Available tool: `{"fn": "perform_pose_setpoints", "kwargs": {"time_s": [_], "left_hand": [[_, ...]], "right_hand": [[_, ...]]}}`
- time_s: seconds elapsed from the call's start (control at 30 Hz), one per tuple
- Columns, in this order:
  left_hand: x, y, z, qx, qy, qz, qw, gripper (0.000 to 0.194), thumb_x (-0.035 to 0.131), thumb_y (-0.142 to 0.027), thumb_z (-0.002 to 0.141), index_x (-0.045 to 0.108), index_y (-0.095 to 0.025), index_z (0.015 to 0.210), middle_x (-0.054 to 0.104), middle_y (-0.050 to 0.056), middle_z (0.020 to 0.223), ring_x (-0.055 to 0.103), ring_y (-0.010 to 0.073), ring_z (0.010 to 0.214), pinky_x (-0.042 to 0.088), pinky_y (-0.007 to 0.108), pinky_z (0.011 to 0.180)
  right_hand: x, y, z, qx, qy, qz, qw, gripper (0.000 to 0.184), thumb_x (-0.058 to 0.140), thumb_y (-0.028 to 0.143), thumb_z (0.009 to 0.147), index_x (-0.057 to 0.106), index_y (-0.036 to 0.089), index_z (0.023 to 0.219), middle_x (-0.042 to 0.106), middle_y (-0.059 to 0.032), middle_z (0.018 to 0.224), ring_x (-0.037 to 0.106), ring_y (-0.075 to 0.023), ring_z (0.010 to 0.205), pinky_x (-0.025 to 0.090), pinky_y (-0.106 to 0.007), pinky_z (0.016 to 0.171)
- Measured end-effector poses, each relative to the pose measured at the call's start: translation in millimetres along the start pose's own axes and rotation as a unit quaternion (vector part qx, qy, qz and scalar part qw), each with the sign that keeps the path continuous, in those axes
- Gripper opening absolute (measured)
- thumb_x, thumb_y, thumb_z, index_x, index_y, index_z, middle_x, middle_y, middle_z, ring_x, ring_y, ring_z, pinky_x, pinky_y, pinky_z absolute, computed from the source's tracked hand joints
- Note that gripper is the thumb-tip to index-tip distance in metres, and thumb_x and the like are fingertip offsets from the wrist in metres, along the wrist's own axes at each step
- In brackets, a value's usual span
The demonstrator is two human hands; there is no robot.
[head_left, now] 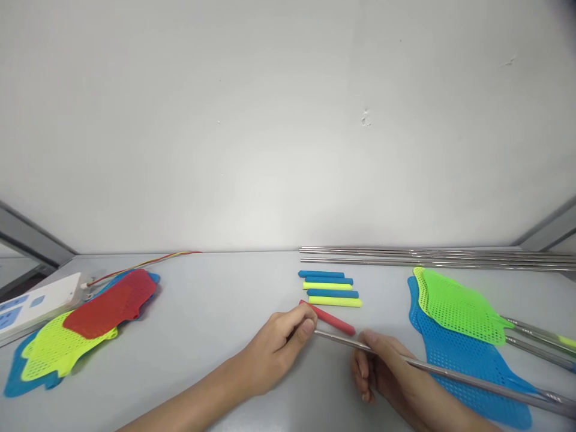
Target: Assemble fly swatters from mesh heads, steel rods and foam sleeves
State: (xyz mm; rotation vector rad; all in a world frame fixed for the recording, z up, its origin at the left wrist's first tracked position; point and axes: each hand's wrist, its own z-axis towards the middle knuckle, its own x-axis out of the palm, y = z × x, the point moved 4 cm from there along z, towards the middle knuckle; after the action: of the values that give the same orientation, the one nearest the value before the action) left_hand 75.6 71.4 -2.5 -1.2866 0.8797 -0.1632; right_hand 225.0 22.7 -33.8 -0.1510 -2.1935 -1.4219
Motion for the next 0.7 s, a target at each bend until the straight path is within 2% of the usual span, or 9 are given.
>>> {"fn": "perform_pose_setpoints", "kwargs": {"time_s": [0.27,0.5,0.7], "left_hand": [[-0.1,-0.8,-3.5,0.044,0.007,-0.016,0.999,0.021,0.028,-0.030,0.086,0.035,-0.019,0.070,0.025,-0.005,0.057,0.023,0.0087,0.050,0.021,0.022,0.047],[-1.6,-2.6,-9.4,0.114,0.003,0.075,0.991,0.018,0.029,-0.026,0.085,0.037,-0.018,0.071,0.032,-0.003,0.059,0.030,0.0101,0.054,0.027,0.023,0.054],[-1.2,-1.7,-10.1,0.127,-0.008,0.122,0.984,0.017,0.028,-0.022,0.085,0.039,-0.018,0.072,0.032,-0.002,0.058,0.030,0.0107,0.054,0.028,0.024,0.054]], "right_hand": [[-1.4,0.9,-3.0,-0.024,-0.016,0.006,1.000,0.044,0.041,0.052,0.076,0.050,0.014,0.054,0.049,-0.0022,0.051,0.046,-0.0122,0.050,0.032,-0.025,0.050],[-3.0,0.7,-3.5,-0.035,-0.034,0.012,0.999,0.044,0.041,0.050,0.077,0.050,0.015,0.053,0.049,-0.0020,0.050,0.045,-0.0122,0.049,0.032,-0.025,0.050],[-2.7,2.0,-2.9,-0.029,-0.046,0.025,0.998,0.042,0.040,0.048,0.078,0.049,0.015,0.053,0.048,-0.0018,0.049,0.044,-0.0121,0.049,0.031,-0.025,0.049]]}}
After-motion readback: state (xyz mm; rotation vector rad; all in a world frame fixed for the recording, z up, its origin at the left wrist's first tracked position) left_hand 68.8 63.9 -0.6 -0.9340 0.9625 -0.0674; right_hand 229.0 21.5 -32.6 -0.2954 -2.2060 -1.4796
